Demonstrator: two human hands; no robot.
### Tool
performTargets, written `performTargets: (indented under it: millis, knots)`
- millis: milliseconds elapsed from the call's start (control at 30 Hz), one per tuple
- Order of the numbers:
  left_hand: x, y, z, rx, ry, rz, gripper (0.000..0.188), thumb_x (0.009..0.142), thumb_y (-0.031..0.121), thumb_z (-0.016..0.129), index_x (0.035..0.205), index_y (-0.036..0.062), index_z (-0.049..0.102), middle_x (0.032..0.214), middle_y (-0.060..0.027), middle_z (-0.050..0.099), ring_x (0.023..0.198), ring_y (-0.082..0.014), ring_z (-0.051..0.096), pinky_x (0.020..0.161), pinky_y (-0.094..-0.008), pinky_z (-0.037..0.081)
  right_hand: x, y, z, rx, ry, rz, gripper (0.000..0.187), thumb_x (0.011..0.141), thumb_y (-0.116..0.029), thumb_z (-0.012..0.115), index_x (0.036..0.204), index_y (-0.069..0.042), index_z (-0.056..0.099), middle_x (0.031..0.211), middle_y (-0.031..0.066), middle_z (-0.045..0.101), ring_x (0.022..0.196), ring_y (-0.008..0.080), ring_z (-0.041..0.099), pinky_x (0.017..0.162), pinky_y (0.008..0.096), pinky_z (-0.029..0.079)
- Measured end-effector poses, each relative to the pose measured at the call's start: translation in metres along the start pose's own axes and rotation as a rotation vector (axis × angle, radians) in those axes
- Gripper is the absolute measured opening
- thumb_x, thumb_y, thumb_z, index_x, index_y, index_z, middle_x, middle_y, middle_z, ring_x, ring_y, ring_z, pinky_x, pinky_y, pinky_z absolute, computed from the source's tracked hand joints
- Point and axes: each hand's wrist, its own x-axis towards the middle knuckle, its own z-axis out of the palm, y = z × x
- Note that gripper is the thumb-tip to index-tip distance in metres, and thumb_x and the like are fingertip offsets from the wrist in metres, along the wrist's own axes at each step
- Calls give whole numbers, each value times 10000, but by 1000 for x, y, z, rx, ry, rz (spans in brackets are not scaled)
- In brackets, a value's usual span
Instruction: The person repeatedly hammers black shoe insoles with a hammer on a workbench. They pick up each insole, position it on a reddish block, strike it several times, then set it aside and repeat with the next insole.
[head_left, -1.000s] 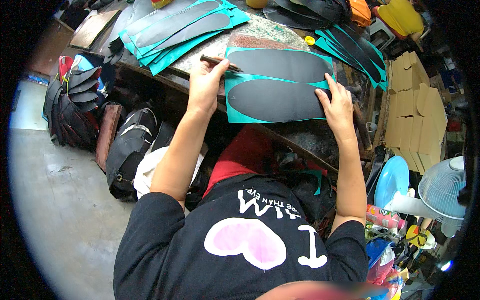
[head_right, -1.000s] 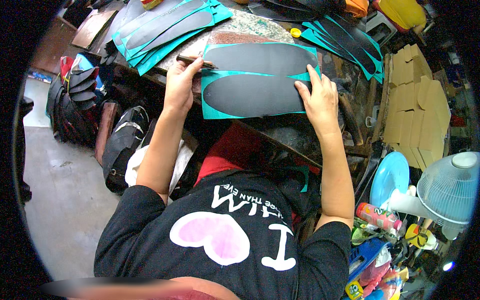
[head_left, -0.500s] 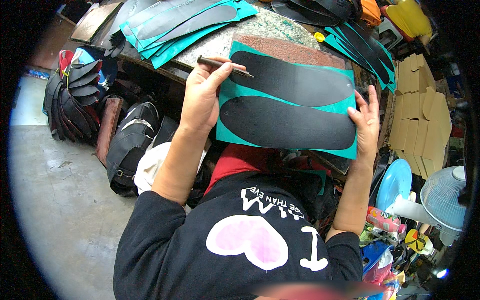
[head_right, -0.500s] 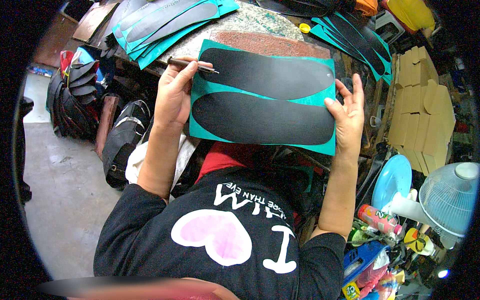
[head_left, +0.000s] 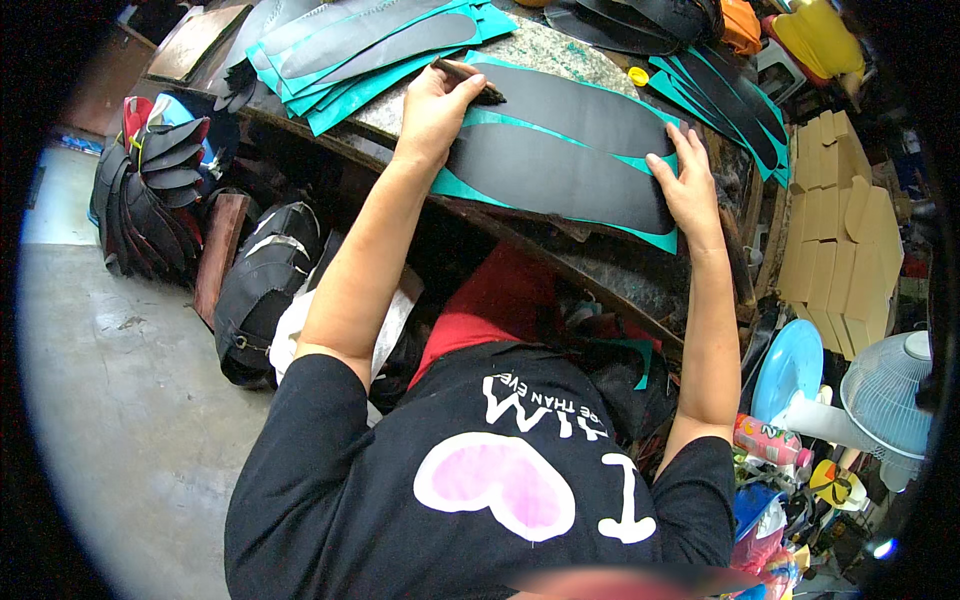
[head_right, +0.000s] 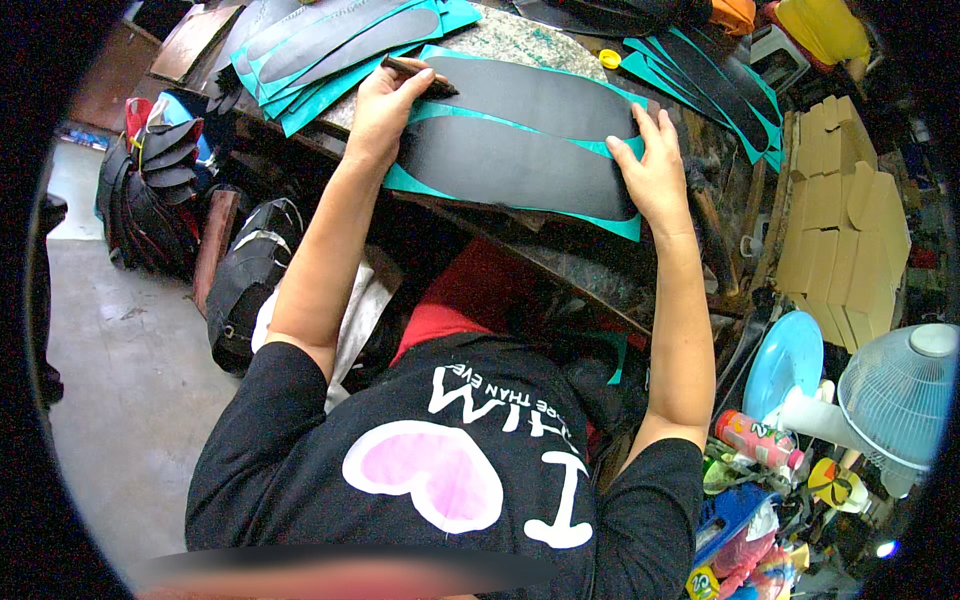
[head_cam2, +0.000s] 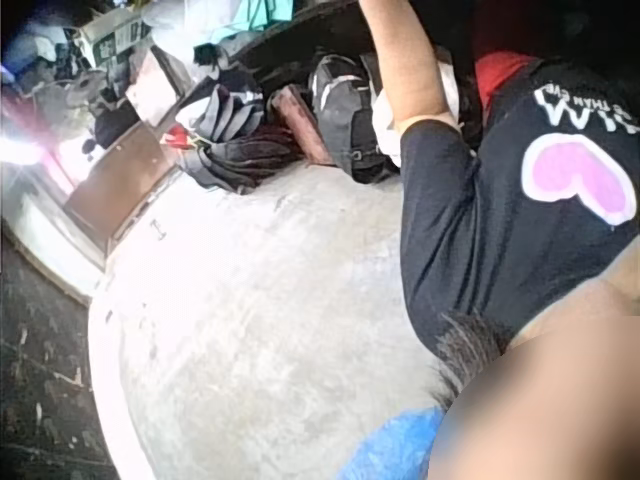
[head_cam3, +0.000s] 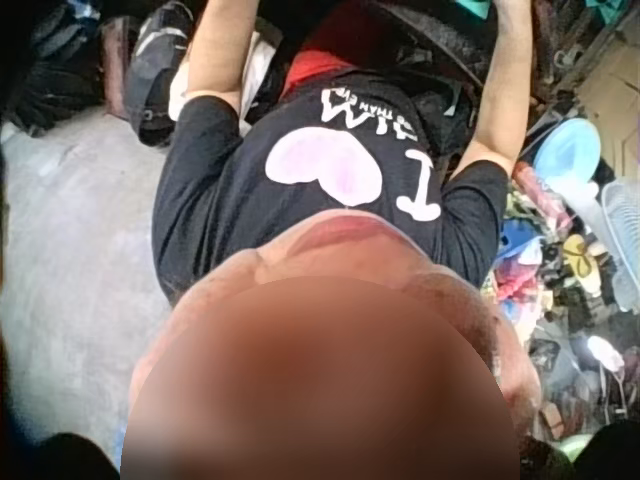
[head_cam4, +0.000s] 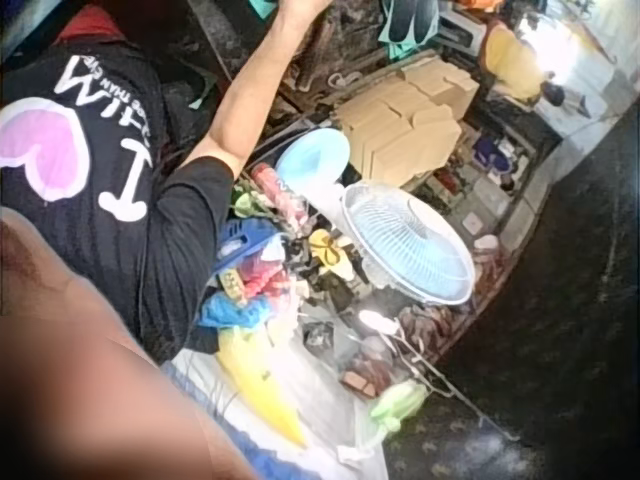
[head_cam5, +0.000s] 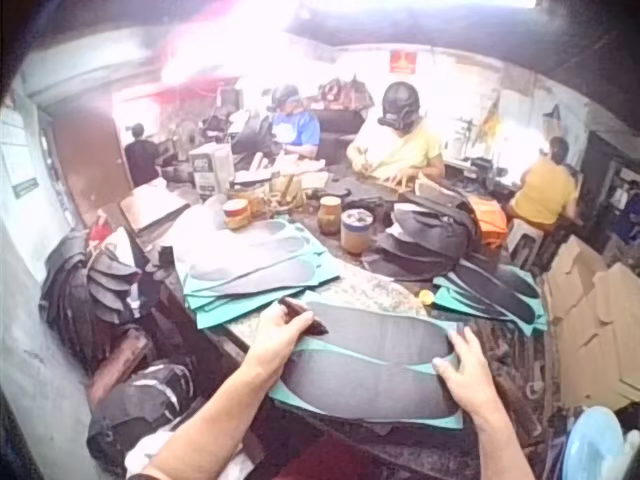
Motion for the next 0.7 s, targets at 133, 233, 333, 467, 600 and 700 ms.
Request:
performTargets:
  millis: [133,233,333,467,600,700]
  knots:
    - [4,0,1,102,-49,14,144,895,106,684,989,8,634,921,-77,692,856,-133,648,807,-274,514,-32,1,2,68,38,-25,600,927,-318,641,1442,-69,462,1565,252,264,1441,353,308,1143,399,288]
    - [4,1,2,239,-84,68,156,890,120,691,991,11,642,919,-72,691,853,-128,643,800,-271,511,-54,-14,-4,35,63,-82,547,944,-259,605,1414,-12,471,1537,294,282,1409,409,341,1133,408,310]
    - [4,2,4,245,-103,52,157,890,124,691,990,11,646,911,-64,687,845,-130,639,797,-272,509,-65,-28,-11,39,67,-43,521,946,-228,603,1391,16,486,1528,283,311,1398,402,360,1130,405,317]
    - [10,2,7,124,-109,28,159,893,128,688,991,9,648,905,-55,681,831,-136,634,798,-278,507,-56,-30,-12,-23,114,-72,497,953,-250,609,1384,-22,516,1524,230,361,1389,344,398,1120,393,330]
    - [18,4,7,206,-101,40,169,888,133,691,995,10,649,907,-58,682,826,-134,630,799,-280,504,-42,-20,-7,-84,102,-92,493,948,-263,618,1365,-14,532,1510,250,370,1370,364,417,1107,398,347]
    - [18,10,6,264,-70,86,168,882,140,696,981,9,656,893,-61,691,826,-128,635,794,-281,507,-37,-15,-10,-117,90,-72,493,938,-304,635,1337,-24,557,1503,259,373,1361,370,426,1095,406,364]
